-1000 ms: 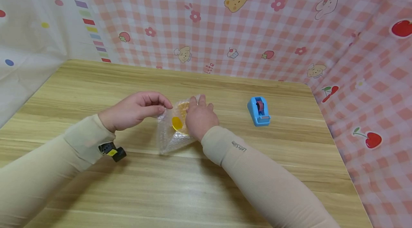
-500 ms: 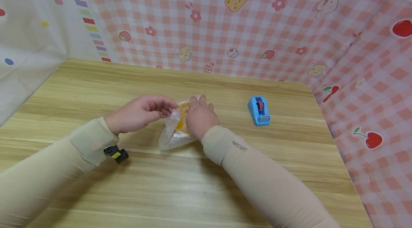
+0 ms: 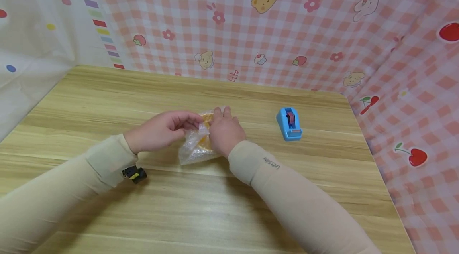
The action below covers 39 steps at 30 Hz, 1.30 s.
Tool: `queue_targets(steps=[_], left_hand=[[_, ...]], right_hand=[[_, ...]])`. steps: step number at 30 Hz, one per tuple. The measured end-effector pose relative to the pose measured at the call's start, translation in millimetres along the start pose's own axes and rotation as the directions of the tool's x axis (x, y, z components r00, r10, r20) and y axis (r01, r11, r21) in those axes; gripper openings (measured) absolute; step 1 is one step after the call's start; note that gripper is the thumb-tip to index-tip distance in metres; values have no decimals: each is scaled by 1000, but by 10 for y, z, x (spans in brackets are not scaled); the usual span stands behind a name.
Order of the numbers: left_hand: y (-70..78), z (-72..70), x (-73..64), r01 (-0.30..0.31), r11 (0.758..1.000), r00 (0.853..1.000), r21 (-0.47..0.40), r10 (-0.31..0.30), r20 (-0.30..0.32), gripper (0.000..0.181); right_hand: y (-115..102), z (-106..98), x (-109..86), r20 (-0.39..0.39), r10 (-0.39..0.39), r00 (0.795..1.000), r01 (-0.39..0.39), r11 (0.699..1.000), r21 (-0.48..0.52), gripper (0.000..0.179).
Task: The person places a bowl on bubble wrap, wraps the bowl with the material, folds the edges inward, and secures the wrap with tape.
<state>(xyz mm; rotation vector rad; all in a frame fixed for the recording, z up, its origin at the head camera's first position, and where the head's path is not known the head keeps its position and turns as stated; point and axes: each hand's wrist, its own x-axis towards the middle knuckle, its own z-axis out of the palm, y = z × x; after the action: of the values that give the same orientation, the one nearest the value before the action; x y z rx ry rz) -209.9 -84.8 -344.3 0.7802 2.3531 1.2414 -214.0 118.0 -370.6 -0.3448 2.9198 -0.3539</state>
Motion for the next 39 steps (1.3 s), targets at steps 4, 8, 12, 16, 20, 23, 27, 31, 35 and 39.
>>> queue_targets(steps=[4,8,12,16,20,23,27,31,35,39], left_hand=[[-21,20,-1,7,999,1000,54,-6,-3,52],[-32,40,-4,-5,996,1000,93,6,-10,51],[-26,58,-9,1,995,1000,101,1,-21,53],[-47,67,8,11,989,999,150,-5,-40,52],[-87,46,11,-11,971,999,240,23,-47,46],[-115,8,-5,-43,955,998,292,56,-36,40],[-155,-53,-38,-98,936,995,339,103,2,37],[-191,-84,-74,-120,924,993,363,104,64,46],[-184,-84,-103,-127,921,989,369,90,115,54],[-178,-70,-131,-152,901,982,406,90,169,59]], right_hand=[[10,-5,-1,5,-7,1000,7,1000,9,60],[0,-31,-18,38,25,999,-28,997,73,61],[-1,-56,-47,90,64,994,-77,986,145,61],[5,-65,-70,100,68,993,-83,984,156,61],[7,-62,-84,103,70,992,-86,983,163,62],[6,-60,-89,109,74,991,-91,982,163,62],[-5,-60,-84,118,84,990,-100,985,143,62],[-21,-60,-78,117,88,989,-102,987,123,61],[-33,-59,-76,112,91,989,-104,988,112,62],[-42,-57,-82,114,100,988,-114,987,117,65]])
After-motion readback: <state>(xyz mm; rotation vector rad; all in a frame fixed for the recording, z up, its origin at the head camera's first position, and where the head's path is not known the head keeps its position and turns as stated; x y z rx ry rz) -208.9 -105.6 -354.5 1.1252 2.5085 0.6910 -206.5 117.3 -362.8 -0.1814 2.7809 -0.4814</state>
